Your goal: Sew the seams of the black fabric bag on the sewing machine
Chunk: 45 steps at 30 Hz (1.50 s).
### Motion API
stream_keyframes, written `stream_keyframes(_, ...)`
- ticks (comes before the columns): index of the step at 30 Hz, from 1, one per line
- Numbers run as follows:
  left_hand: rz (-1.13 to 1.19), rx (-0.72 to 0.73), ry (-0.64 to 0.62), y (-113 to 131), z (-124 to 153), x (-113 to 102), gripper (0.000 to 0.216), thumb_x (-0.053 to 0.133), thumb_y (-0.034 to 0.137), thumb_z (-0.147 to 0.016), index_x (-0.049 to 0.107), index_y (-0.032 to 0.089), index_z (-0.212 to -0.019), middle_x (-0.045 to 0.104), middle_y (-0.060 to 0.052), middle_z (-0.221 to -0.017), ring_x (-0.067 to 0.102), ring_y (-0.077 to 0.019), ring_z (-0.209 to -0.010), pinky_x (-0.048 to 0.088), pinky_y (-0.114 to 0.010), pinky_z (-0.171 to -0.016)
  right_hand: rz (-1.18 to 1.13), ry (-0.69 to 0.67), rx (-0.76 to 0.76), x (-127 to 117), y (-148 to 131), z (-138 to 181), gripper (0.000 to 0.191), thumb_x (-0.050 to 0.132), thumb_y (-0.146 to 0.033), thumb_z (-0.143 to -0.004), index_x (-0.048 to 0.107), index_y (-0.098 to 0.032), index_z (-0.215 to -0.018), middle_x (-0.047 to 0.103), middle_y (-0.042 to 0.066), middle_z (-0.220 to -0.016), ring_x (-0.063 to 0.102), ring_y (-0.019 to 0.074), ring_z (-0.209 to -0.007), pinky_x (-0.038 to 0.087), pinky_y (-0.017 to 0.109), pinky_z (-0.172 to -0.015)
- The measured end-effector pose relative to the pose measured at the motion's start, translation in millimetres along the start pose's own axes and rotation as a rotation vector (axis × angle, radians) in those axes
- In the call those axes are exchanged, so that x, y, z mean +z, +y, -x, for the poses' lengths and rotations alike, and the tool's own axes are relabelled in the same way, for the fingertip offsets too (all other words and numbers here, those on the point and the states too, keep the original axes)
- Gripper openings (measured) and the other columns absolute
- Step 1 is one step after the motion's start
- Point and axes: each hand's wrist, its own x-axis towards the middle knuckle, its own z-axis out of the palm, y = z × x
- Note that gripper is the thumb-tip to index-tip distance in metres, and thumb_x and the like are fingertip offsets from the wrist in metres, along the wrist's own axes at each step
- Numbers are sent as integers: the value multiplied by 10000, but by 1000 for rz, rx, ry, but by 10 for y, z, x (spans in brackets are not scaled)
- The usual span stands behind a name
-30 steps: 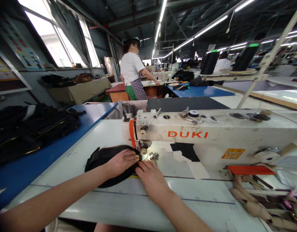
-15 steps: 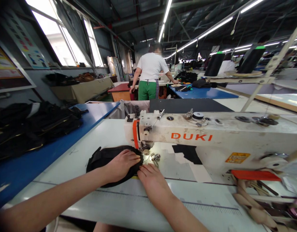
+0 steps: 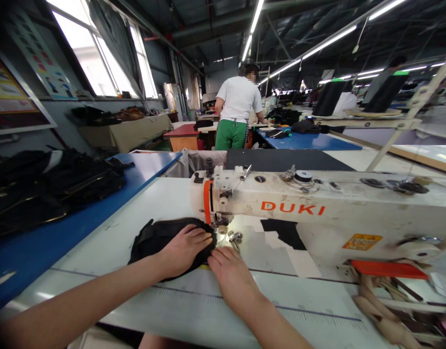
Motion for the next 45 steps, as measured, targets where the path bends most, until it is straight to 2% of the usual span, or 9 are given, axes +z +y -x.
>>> stream_keyframes(5, -11, 2, -3, -16, 6, 29, 356, 469, 152, -855, 510, 176, -1208, 579, -48, -1234, 472, -200, -1140, 286, -366, -1004, -87, -73, 89, -160, 44, -99, 285, 500, -14, -799, 625, -160, -1009, 631, 68, -992, 519, 196, -963, 429, 352, -906)
stream_keyframes(8, -28, -3, -7, -22, 8, 39, 359, 461, 154, -859, 509, 174, -1215, 575, -48, -1241, 465, -199, -1153, 284, -371, -1012, -12, -78, 132, -199, 134, -208, 267, 481, -32, -830, 612, -148, -1031, 616, 70, -947, 507, 211, -923, 430, 362, -862)
stream_keyframes(13, -32, -28, -5, -22, 21, 63, 373, 458, 153, -862, 499, 189, -1231, 572, -31, -1249, 454, -184, -1175, 271, -367, -1039, 122, -112, 134, -110, 240, -292, 232, 462, -80, -870, 607, -163, -1030, 592, 62, -926, 502, 203, -816, 415, 356, -773)
stream_keyframes(25, 14, -46, 10, -74, 23, 157, 381, 442, 157, -870, 493, 186, -1246, 547, -30, -1287, 435, -196, -1194, 255, -379, -1059, 193, -114, 127, -88, 233, -305, 219, 478, -94, -867, 576, -163, -1051, 571, 62, -984, 505, 207, -859, 376, 362, -807)
stream_keyframes(45, -15, -76, 26, -48, 15, 150, 378, 446, 157, -869, 500, 196, -1240, 559, -21, -1272, 443, -178, -1182, 265, -372, -1052, 194, -107, 110, -98, 230, -264, 223, 494, -75, -850, 571, -161, -1042, 566, 57, -975, 494, 199, -822, 371, 360, -798)
